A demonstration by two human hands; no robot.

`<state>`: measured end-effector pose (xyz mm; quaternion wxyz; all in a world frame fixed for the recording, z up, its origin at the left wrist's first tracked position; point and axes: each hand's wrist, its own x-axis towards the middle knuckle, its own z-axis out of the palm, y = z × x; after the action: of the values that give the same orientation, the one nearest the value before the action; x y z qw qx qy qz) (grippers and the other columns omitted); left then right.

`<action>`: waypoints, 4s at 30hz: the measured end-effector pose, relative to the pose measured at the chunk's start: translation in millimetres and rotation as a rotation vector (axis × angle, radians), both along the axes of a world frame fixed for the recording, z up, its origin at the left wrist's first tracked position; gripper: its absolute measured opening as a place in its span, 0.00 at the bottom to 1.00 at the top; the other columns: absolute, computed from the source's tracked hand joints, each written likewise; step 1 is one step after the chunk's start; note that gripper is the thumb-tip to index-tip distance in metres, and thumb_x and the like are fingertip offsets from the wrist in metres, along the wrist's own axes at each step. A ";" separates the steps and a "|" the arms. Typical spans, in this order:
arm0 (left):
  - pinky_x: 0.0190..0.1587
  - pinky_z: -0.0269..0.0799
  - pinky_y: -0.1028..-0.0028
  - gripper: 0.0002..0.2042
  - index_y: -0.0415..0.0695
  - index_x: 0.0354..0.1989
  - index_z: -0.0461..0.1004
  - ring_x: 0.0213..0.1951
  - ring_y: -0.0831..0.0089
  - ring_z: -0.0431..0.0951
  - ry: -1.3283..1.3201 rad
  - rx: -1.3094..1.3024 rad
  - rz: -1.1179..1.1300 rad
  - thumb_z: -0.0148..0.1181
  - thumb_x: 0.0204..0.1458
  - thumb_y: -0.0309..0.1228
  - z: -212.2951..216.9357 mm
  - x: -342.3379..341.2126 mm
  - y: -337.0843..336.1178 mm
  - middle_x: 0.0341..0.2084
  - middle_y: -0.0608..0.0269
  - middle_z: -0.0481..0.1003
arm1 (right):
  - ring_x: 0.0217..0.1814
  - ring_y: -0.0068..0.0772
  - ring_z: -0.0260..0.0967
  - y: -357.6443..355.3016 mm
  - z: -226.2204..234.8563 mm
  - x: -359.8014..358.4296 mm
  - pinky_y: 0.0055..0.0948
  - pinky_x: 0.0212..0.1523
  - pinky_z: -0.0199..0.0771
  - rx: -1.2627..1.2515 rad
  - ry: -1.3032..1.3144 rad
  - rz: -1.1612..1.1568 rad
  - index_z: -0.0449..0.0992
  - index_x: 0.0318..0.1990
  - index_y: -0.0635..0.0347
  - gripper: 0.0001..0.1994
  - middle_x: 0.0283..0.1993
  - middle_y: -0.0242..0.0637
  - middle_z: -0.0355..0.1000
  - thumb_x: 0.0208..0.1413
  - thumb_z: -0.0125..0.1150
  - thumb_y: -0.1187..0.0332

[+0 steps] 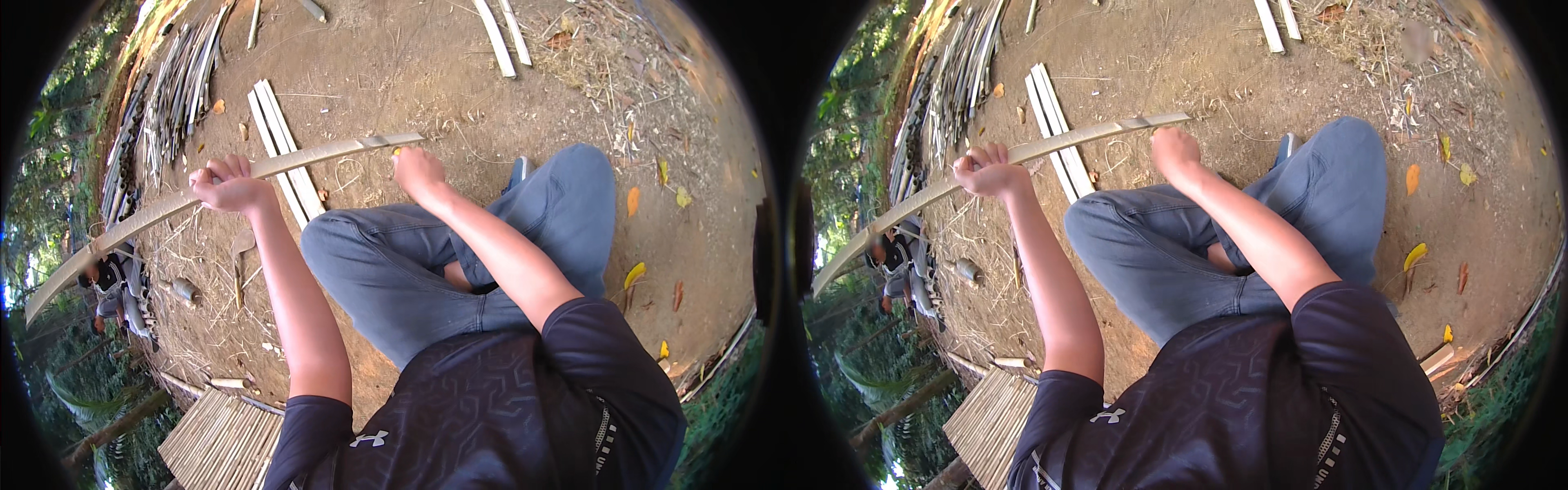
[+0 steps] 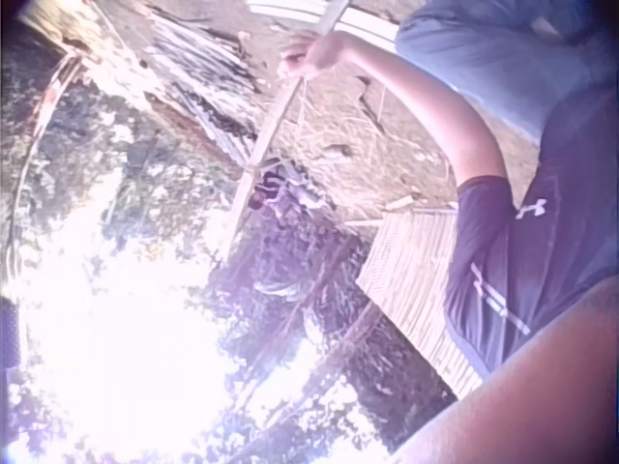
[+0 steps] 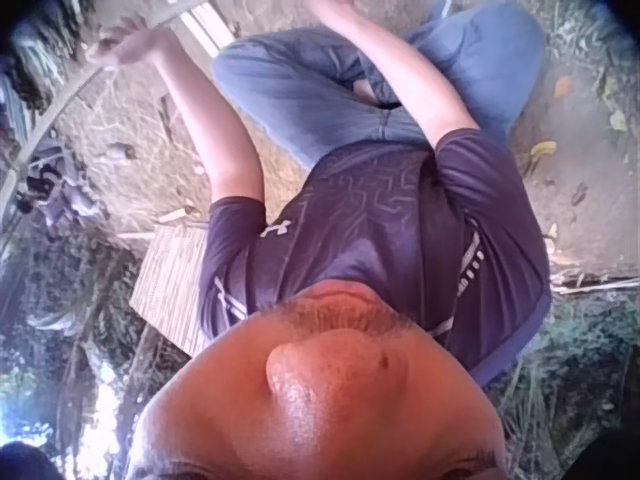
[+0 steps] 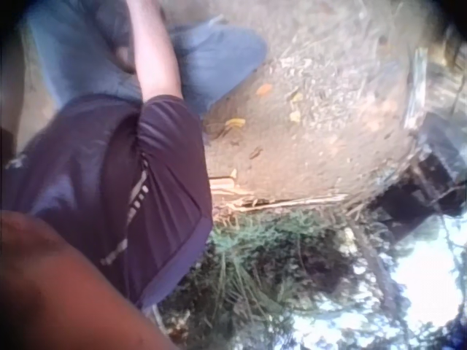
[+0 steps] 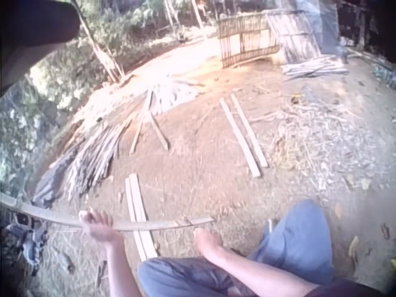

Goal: The person shaves a long strip of bamboo using a small knife while sitting on the ground, removing thin layers along the length of the material.

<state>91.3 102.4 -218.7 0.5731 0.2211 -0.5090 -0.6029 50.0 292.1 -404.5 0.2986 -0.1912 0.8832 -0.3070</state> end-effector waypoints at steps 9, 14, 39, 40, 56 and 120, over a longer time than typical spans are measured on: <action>0.15 0.37 0.77 0.13 0.54 0.19 0.44 0.13 0.82 0.41 -0.019 -0.011 -0.011 0.38 0.53 0.34 -1.7 -2.9 -5.3 0.09 0.76 0.46 | 0.29 0.44 0.79 3.7 14.0 23.7 0.44 0.29 0.78 -0.086 0.091 -0.060 0.77 0.40 0.68 0.17 0.28 0.49 0.77 0.67 0.49 0.61; 0.15 0.37 0.77 0.13 0.54 0.19 0.44 0.13 0.82 0.42 -0.027 0.020 -0.034 0.36 0.54 0.35 1.3 -6.5 -2.5 0.09 0.76 0.46 | 0.35 0.51 0.79 13.2 -46.6 -7.4 0.49 0.35 0.78 -0.025 0.053 -0.120 0.77 0.41 0.67 0.17 0.31 0.51 0.78 0.67 0.48 0.61; 0.15 0.39 0.78 0.10 0.55 0.20 0.48 0.12 0.81 0.43 0.016 -0.028 -0.199 0.36 0.52 0.33 1.3 11.8 -4.7 0.10 0.75 0.48 | 0.37 0.49 0.79 38.3 -21.1 -27.5 0.46 0.38 0.77 0.028 0.021 -0.142 0.81 0.38 0.62 0.16 0.34 0.47 0.79 0.63 0.54 0.57; 0.15 0.39 0.78 0.09 0.55 0.20 0.48 0.12 0.81 0.43 0.030 -0.019 -0.212 0.36 0.52 0.33 0.6 14.4 -3.3 0.09 0.75 0.48 | 0.35 0.48 0.79 36.2 -3.1 -26.1 0.46 0.35 0.77 -0.023 0.055 -0.089 0.80 0.38 0.62 0.17 0.33 0.47 0.79 0.63 0.54 0.56; 0.14 0.40 0.78 0.11 0.55 0.19 0.46 0.12 0.81 0.43 0.017 0.061 -0.119 0.36 0.52 0.34 -17.0 20.2 -39.3 0.09 0.74 0.48 | 0.12 0.18 0.52 -9.9 27.9 -5.4 0.21 0.07 0.53 -0.043 0.112 0.227 0.75 0.37 0.69 0.14 0.19 0.31 0.64 0.68 0.48 0.66; 0.13 0.42 0.79 0.10 0.54 0.21 0.47 0.12 0.82 0.44 -0.001 -0.016 -0.206 0.39 0.52 0.34 6.3 -9.8 -4.3 0.10 0.74 0.48 | 0.15 0.18 0.55 30.1 -41.4 -59.7 0.22 0.11 0.54 0.049 -0.046 0.127 0.77 0.41 0.63 0.15 0.20 0.27 0.63 0.68 0.47 0.62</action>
<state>81.4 98.1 -212.4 0.5098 0.1635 -0.5341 -0.6543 -9.7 322.3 -445.9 0.3422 -0.2322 0.8696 -0.2699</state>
